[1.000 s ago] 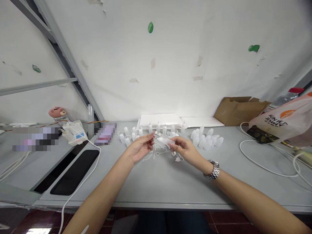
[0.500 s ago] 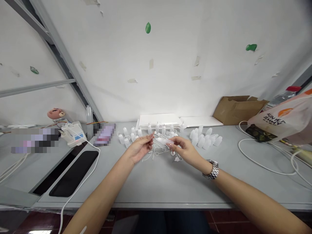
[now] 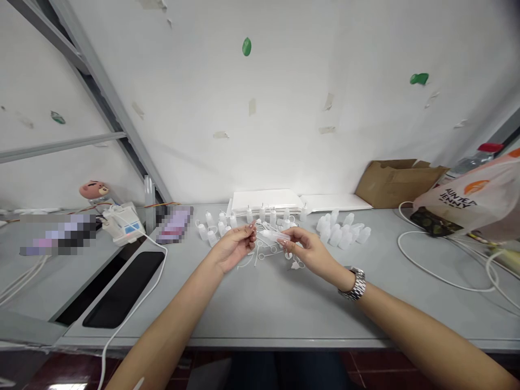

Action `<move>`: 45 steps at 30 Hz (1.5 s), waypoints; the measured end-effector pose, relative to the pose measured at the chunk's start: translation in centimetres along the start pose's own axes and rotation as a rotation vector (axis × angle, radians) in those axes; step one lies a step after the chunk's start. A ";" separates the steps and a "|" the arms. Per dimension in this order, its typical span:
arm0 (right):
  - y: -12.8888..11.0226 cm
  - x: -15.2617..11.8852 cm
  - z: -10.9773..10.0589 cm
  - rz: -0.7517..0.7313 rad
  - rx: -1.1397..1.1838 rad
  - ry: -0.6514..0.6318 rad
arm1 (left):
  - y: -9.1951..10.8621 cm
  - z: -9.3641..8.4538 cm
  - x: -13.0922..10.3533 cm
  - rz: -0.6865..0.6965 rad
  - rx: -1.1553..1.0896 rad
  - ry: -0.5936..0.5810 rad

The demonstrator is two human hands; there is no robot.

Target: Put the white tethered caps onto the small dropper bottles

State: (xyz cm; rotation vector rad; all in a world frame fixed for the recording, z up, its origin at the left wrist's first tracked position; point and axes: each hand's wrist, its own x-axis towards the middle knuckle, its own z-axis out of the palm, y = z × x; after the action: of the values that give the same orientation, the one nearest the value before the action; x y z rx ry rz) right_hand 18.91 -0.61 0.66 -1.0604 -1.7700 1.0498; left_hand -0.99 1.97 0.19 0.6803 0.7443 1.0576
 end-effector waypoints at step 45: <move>0.2 -0.3 -0.3 -0.251 -0.398 0.137 | -0.2 0.2 -0.1 0.182 0.320 0.113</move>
State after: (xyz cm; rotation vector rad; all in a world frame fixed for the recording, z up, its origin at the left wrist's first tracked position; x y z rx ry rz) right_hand 19.32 -0.79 0.51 -1.0783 -1.9832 0.4708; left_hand -0.79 1.78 0.19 0.9824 0.9753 1.1610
